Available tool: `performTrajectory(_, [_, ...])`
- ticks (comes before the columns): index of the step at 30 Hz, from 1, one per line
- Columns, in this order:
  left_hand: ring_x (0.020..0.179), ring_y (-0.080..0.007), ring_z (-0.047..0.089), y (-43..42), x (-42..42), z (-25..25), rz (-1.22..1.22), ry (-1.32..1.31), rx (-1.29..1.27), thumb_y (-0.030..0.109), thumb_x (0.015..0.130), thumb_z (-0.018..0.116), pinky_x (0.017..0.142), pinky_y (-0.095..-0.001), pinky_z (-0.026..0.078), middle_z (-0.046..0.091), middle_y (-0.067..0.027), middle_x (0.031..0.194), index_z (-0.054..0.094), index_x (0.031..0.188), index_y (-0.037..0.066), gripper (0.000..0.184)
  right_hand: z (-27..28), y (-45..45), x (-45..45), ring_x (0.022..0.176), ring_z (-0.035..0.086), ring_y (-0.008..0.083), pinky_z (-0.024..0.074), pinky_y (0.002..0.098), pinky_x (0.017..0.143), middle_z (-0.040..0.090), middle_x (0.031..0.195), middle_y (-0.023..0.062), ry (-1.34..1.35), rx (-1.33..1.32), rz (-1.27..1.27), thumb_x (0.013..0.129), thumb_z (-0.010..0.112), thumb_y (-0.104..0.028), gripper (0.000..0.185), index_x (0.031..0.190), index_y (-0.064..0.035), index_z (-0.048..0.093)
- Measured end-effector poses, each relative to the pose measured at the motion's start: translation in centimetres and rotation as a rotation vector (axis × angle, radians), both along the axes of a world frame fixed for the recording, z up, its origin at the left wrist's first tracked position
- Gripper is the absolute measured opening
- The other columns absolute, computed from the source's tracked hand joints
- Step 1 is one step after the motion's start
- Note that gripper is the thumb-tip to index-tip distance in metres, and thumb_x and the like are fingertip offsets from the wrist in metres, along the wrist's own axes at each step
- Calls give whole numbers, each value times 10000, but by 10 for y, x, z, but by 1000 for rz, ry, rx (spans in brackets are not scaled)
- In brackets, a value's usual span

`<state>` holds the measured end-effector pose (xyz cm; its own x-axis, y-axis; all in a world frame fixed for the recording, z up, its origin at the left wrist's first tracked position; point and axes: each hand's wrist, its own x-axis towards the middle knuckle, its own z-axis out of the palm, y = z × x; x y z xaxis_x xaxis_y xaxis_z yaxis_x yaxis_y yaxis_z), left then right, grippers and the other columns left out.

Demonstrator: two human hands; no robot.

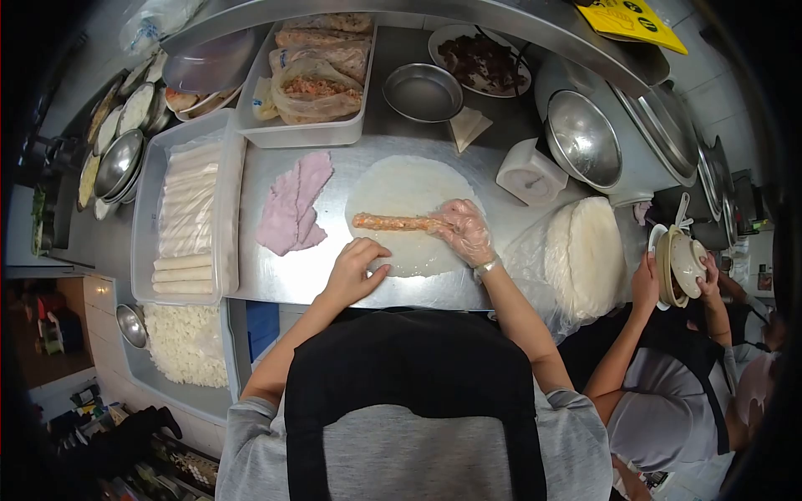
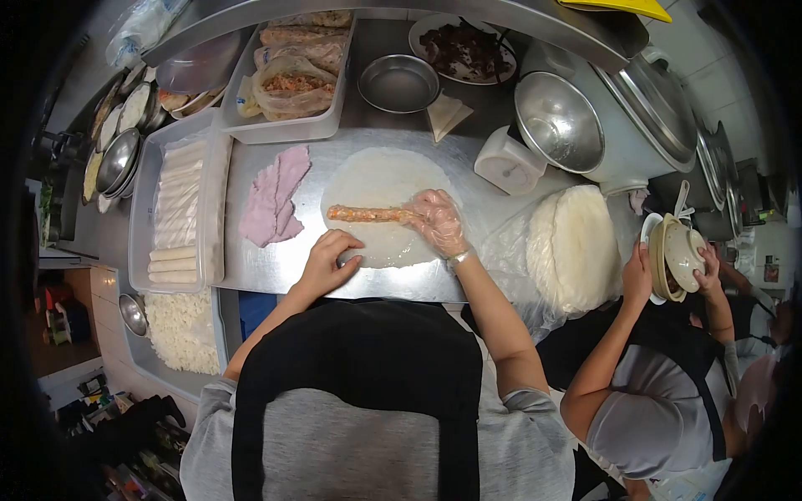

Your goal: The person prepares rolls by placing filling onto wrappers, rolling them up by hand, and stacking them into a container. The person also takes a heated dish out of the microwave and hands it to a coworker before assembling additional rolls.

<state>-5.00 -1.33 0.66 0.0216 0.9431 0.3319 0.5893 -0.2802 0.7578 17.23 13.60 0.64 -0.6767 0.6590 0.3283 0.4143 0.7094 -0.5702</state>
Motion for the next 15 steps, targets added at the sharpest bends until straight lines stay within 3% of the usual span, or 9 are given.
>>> performTrajectory(5, [869, -290, 588, -1, 0, 0, -1, 3, -33, 65, 718, 706, 773, -360, 459, 625, -104, 896, 650, 911, 31, 204, 6, 0, 2, 895, 541, 250, 441, 353, 823, 593, 923, 50, 28, -163, 14, 719, 751, -164, 305, 1022, -145, 724])
performTrajectory(11, [870, -287, 588, 0, -2, -1, -5, -2, -30, 65, 723, 703, 771, -359, 458, 625, -102, 895, 652, 914, 36, 200, 8, 3, 12, 923, 521, 230, 428, 333, 857, 575, 949, 45, -16, -11, 40, 728, 747, -146, 374, 1097, -112, 696])
performTrajectory(15, [877, -282, 573, -1, -1, -3, -10, 11, -12, 102, 747, 696, 773, -368, 446, 598, -83, 885, 637, 919, 56, 188, 16, -1, 17, 948, 524, 265, 429, 361, 863, 571, 994, 76, -20, -10, -7, 699, 767, -200, 407, 1087, -102, 690])
